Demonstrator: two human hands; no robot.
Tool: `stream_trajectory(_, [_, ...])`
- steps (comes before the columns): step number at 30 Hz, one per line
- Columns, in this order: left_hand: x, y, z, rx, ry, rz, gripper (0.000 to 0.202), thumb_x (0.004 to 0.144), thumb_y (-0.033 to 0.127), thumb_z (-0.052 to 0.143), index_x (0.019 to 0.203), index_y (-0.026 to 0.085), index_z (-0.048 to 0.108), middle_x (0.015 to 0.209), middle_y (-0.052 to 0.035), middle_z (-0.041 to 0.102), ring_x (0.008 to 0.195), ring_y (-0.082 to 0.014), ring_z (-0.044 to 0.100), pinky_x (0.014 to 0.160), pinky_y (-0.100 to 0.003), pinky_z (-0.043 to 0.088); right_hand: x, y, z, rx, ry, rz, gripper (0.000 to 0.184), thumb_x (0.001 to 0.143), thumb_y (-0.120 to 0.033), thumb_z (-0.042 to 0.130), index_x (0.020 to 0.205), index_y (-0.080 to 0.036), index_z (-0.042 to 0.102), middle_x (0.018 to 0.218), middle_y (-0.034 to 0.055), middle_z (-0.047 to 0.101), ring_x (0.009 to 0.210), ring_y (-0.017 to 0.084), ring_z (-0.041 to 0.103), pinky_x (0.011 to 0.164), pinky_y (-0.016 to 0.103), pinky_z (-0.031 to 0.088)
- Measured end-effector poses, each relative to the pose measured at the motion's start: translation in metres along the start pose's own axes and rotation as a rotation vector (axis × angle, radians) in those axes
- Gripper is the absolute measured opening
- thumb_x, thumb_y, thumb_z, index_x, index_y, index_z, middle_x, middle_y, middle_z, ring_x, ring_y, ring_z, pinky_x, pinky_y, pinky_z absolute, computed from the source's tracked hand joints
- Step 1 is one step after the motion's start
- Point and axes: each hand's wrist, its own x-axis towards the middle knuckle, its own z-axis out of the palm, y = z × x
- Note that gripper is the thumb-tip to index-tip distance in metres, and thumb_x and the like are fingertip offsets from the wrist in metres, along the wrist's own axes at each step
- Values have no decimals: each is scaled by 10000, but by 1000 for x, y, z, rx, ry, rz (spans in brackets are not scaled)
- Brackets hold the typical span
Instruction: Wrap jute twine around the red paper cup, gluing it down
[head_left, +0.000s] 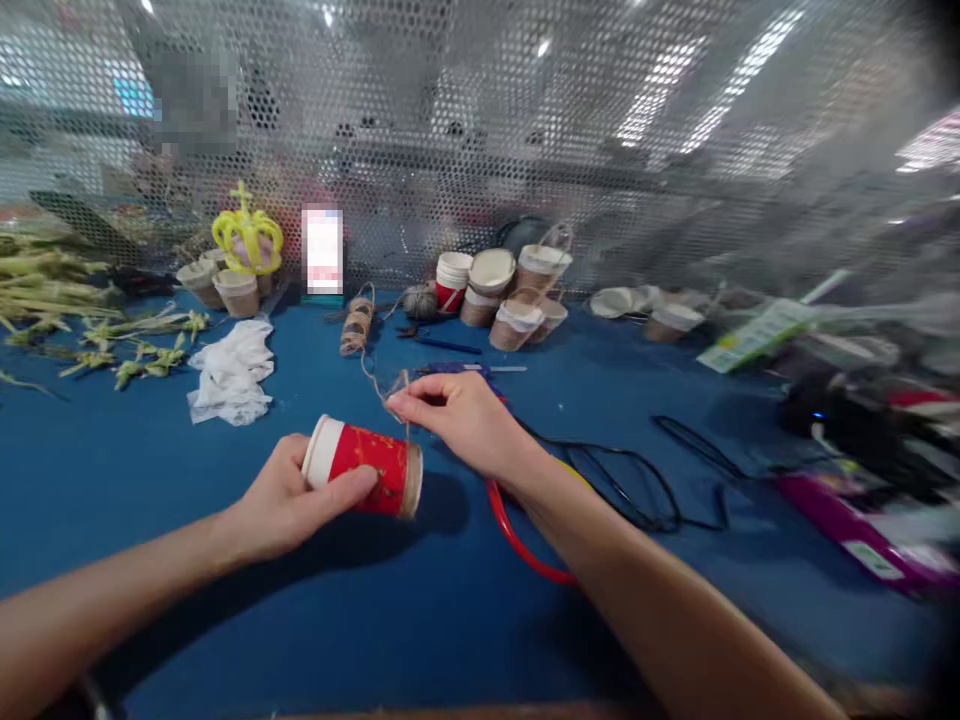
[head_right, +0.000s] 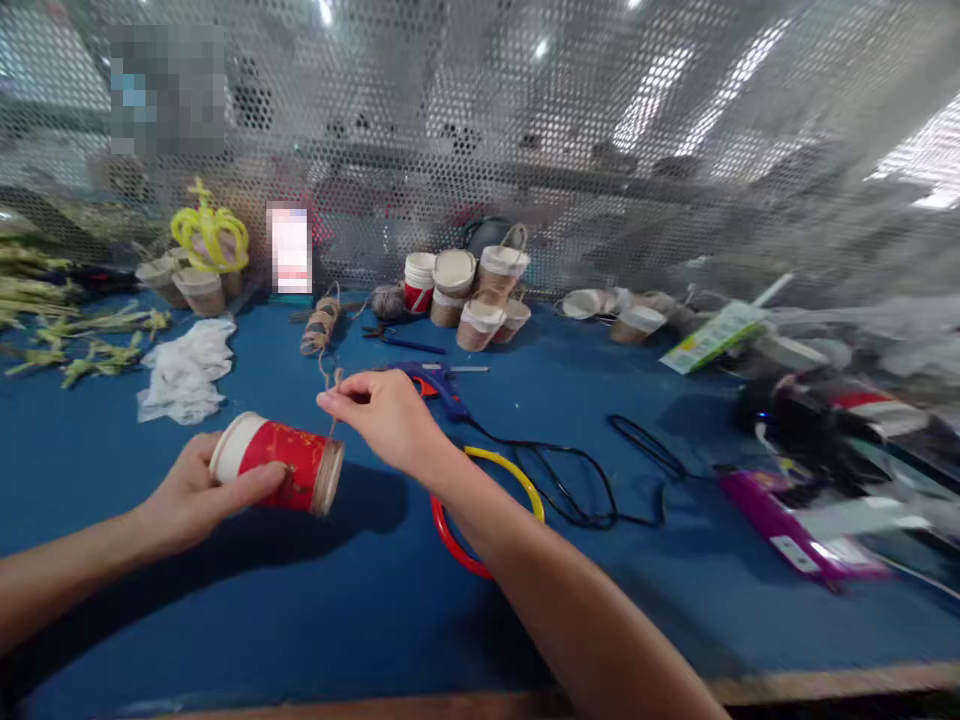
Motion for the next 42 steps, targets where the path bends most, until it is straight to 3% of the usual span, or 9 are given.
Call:
stream_trajectory(9, [0, 2, 1, 71, -9, 105, 219, 721, 299, 570, 593, 121, 581, 490, 19, 453, 429, -59, 331, 379, -149, 288, 1, 1, 1, 13, -29, 26, 226, 741, -300, 564, 743, -105, 678, 644, 20, 609, 579, 112, 492, 574, 246, 388])
stream_trajectory(27, [1, -1, -2, 307, 22, 319, 277, 747, 265, 547, 502, 145, 505, 442, 21, 443, 400, -66, 354, 373, -158, 318, 2, 0, 4, 26, -94, 37, 215, 737, -295, 574, 749, -112, 687, 624, 7, 603, 591, 110, 501, 575, 234, 387])
stream_trajectory(37, [1, 1, -2, 223, 35, 273, 233, 722, 240, 565, 519, 131, 538, 449, 26, 453, 406, -58, 355, 372, -147, 319, 4, 5, 7, 61, -112, 39, 214, 726, -299, 580, 736, -110, 679, 628, 11, 617, 589, 120, 522, 596, 245, 409])
stream_trajectory(42, [2, 1, 0, 8, 48, 115, 158, 679, 240, 625, 575, 121, 619, 480, 18, 528, 413, -53, 396, 382, -139, 346, 5, 8, 9, 34, -118, 21, 220, 740, -308, 565, 744, -115, 670, 651, 11, 625, 602, 119, 530, 582, 234, 401])
